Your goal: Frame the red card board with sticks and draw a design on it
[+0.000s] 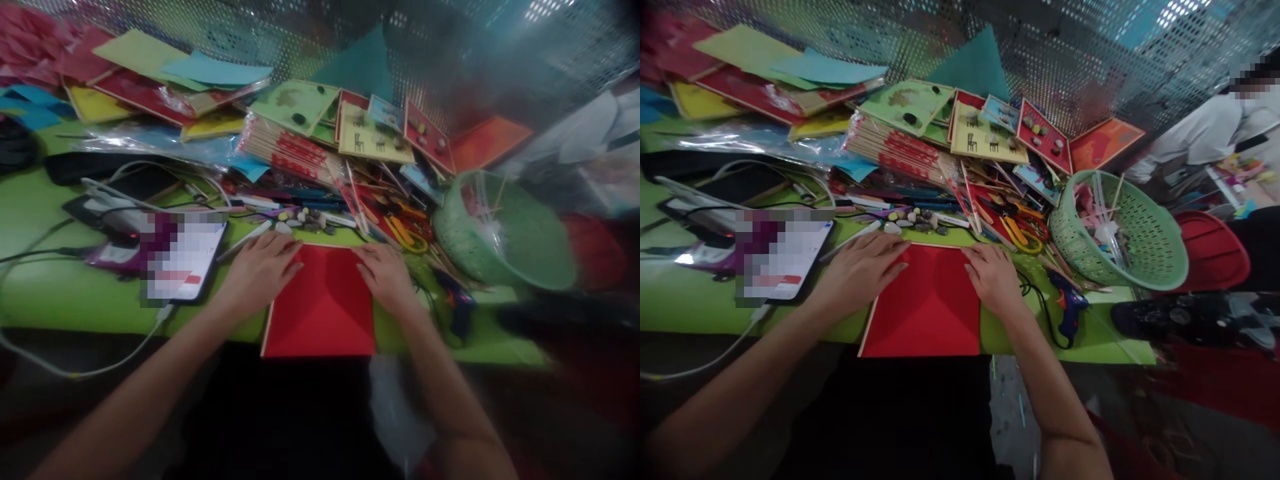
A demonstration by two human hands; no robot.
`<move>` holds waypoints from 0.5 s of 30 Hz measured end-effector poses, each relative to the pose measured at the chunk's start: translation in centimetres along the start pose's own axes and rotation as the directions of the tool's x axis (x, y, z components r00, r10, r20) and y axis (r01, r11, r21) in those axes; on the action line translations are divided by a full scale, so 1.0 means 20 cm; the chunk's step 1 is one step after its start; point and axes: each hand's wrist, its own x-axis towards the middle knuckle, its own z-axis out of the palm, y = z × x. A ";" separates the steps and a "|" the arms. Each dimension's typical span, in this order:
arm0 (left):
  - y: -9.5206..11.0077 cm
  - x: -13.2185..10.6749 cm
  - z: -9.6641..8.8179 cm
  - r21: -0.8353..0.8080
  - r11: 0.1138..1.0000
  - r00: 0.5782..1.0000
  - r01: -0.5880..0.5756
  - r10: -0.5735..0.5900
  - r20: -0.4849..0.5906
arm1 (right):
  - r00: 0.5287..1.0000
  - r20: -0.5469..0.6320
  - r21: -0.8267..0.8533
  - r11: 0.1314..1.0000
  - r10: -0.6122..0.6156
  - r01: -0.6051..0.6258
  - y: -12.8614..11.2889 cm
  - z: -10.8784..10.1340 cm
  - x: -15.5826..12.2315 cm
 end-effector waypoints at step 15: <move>-0.01 0.00 0.02 0.112 0.994 1.000 -0.008 0.005 0.027 | 0.999 0.049 -0.028 0.999 -0.022 0.023 -0.01 0.02 0.00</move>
